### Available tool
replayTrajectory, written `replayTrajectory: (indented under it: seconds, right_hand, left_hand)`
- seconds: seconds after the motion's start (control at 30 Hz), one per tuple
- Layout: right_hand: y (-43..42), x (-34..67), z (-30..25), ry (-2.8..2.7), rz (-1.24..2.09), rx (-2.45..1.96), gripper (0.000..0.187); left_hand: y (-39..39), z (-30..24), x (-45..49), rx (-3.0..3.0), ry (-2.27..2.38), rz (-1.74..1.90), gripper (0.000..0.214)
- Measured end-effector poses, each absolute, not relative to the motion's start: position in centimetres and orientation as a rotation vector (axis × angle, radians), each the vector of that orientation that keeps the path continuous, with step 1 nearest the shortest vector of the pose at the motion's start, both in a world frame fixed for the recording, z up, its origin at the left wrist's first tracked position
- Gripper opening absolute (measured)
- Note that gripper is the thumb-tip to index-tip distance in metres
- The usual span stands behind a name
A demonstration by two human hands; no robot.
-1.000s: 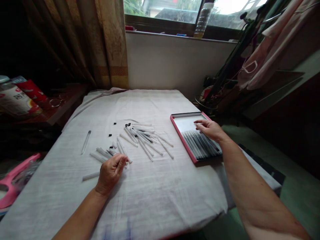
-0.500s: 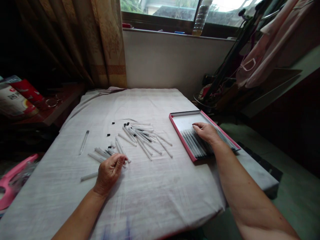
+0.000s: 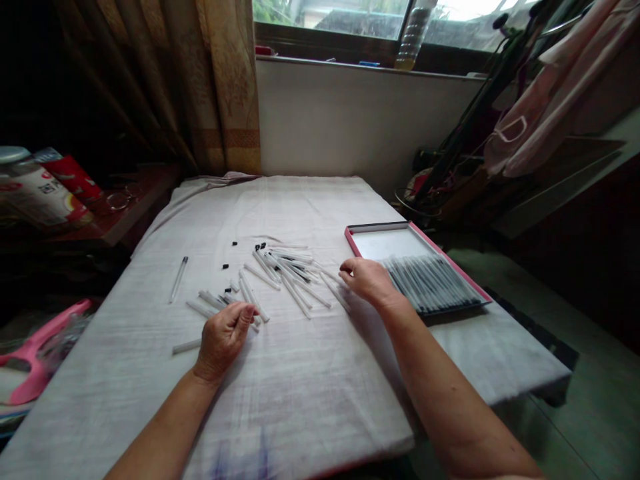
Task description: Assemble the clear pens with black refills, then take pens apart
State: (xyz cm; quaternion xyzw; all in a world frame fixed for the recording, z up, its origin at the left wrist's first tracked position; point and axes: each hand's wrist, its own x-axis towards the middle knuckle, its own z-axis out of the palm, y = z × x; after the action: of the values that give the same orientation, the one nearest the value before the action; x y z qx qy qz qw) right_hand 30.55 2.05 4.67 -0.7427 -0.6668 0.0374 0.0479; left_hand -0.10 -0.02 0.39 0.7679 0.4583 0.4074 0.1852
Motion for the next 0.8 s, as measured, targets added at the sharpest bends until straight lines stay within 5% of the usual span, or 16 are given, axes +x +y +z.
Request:
replayTrajectory:
  seconds: [0.27, 0.37, 0.6, 0.8]
  right_hand:
    - [1.5, 29.4, 4.2, -1.99, 0.134, -2.406, 0.029]
    - [1.3, 28.2, 4.7, -1.974, 0.213, -2.153, 0.028]
    - [0.4, 22.4, 4.7, -2.157, 0.56, -1.346, 0.02]
    - [0.9, 20.5, 4.2, -2.04, 0.789, -1.297, 0.021]
  left_hand:
    - [0.1, -0.1, -0.4, 2.308, 1.283, 1.151, 0.031]
    - [0.0, 0.0, 0.2, 2.467, 1.244, 1.245, 0.019]
    - [-0.6, 0.5, 1.0, 2.772, 1.19, 1.203, 0.032]
    - [0.2, 0.4, -0.8, 2.783, 1.339, 1.118, 0.027]
